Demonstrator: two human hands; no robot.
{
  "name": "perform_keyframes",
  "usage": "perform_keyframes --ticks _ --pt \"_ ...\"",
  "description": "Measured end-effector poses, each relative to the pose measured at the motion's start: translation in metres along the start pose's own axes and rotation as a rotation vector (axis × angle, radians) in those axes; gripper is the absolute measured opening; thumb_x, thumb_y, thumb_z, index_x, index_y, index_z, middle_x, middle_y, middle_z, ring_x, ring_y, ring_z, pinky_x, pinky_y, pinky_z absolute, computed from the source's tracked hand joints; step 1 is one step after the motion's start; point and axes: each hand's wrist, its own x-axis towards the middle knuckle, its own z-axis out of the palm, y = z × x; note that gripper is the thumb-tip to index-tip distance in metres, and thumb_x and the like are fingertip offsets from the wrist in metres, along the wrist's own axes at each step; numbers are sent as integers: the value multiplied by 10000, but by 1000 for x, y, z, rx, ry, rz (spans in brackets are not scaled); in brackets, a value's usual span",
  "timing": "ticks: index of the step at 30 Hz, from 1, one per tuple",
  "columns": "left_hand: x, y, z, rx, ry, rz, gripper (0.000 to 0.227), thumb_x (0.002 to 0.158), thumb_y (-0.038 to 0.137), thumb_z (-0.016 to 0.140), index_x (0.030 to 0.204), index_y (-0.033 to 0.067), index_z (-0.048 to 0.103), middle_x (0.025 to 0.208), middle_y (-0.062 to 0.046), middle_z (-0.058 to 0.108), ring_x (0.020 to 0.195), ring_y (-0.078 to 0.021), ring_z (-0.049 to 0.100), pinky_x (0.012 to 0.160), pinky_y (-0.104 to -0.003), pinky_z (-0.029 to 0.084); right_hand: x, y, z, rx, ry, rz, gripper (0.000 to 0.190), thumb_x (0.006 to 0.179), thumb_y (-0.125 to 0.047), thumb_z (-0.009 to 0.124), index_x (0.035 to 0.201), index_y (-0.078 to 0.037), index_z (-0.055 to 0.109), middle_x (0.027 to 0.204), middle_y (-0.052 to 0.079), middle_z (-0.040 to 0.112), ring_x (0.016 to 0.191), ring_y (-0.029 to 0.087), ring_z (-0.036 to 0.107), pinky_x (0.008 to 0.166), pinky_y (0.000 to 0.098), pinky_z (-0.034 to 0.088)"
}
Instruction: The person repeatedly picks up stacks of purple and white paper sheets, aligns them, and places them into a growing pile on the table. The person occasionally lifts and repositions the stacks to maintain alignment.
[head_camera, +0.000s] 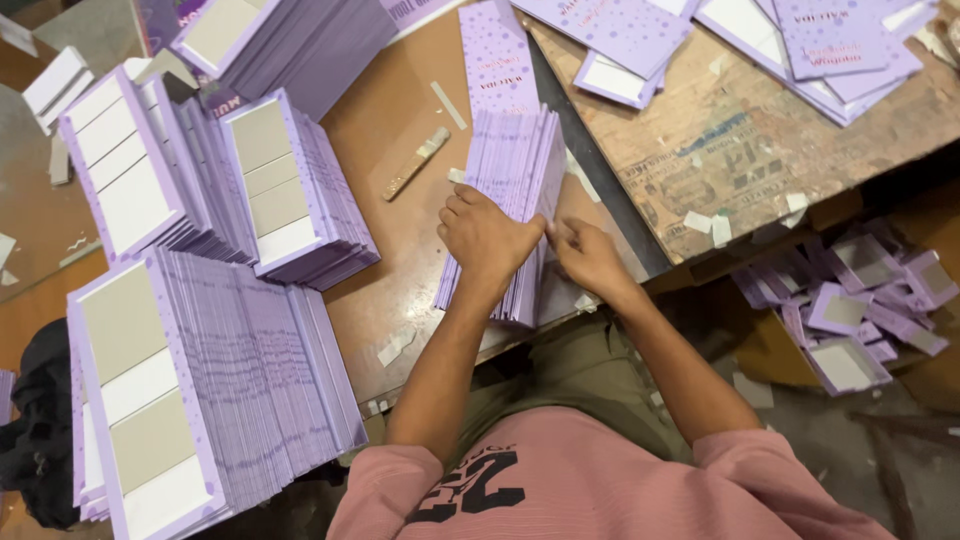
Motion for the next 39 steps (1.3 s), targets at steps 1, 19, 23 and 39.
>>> perform_keyframes --ticks 1,19,23,39 --pt "-1 -2 4 -10 -8 46 1165 599 640 805 1308 -203 427 1163 -308 601 1075 -430 591 920 -492 476 -1 6 7 111 69 -125 690 1030 -472 471 1565 -37 444 1332 250 683 1208 283 679 1014 345 525" --pt "-13 -38 33 -465 -343 -26 707 974 576 457 1205 -90 508 976 -336 711 942 -504 699 852 -536 538 25 -32 -24 554 -181 -160 545 1080 -318 381 1554 -50 361 1404 172 599 1246 255 600 1022 370 507" --pt "-11 -39 53 -647 -202 41 662 1011 513 469 1215 -117 479 1094 -363 669 1029 -487 680 905 -516 532 40 -46 -34 343 -208 -156 532 1106 -332 364 1548 -37 369 1387 180 611 1237 238 616 1020 352 526" --pt "31 -33 54 -812 -17 22 986 815 457 743 1429 -147 262 1315 -381 517 1207 -505 579 1015 -505 486 77 -46 -11 716 -287 -126 621 1032 -202 454 1613 -183 234 1539 153 465 1331 252 525 1061 372 486"
